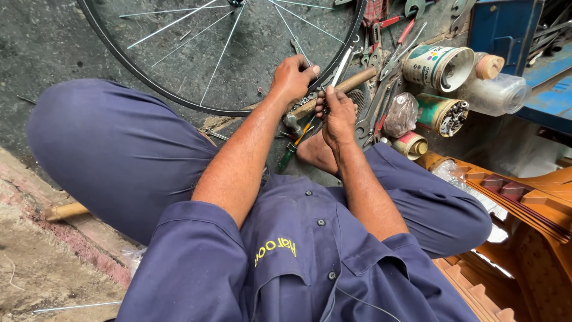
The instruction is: Repairing a bicycle wheel by adjusting the spokes and aligning the rim while sitting on the floor.
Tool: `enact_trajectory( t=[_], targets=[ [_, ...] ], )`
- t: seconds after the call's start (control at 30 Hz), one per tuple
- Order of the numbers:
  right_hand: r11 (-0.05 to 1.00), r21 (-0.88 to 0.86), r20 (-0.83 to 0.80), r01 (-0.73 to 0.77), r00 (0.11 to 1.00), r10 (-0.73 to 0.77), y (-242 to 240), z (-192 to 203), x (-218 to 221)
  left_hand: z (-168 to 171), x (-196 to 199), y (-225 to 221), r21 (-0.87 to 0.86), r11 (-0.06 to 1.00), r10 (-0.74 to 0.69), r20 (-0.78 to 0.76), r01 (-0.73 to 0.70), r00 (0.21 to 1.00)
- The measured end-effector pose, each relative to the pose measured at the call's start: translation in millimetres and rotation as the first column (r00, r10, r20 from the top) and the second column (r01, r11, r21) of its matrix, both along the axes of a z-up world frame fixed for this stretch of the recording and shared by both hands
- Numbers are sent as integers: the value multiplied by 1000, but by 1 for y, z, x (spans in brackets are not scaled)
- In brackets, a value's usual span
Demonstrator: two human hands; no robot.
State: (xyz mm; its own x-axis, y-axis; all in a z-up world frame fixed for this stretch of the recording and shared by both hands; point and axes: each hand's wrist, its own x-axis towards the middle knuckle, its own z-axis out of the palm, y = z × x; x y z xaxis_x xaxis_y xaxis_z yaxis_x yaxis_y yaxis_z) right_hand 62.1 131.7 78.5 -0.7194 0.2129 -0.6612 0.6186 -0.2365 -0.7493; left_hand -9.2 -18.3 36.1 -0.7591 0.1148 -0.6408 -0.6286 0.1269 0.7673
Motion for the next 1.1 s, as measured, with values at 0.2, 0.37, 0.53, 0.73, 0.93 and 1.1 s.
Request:
enact_trajectory(
  t=[0.2, 0.37, 0.53, 0.73, 0.93, 1.1],
  targets=[
    [1000, 4, -49, -7, 999, 7, -3, -12, -1, 1, 1, 0, 16, 1000, -3, 11, 3, 1000],
    [994, 85, 95, 65, 993, -73, -13, -3, -4, -6, 3, 2, -9, 1000, -8, -11, 8, 1000],
    [998, 64, 16, 9, 1000, -11, 2, -27, 4, -11, 3, 3, -33, 999, -11, -47, 10, 999],
    [999, -9, 31, 51, 998, -51, 0, -22, 2, -10, 1, 3, -32, 999, -6, -53, 4, 999],
    [999, 27, 19, 43, 999, -43, 1, -29, 6, -17, 3, 6, -52, 999, -13, -61, 10, 998],
    [998, -37, 88, 51, 995, -48, -1, -20, 5, -17, 6, 5, -73, 997, -29, -71, 24, 997]
  ],
)
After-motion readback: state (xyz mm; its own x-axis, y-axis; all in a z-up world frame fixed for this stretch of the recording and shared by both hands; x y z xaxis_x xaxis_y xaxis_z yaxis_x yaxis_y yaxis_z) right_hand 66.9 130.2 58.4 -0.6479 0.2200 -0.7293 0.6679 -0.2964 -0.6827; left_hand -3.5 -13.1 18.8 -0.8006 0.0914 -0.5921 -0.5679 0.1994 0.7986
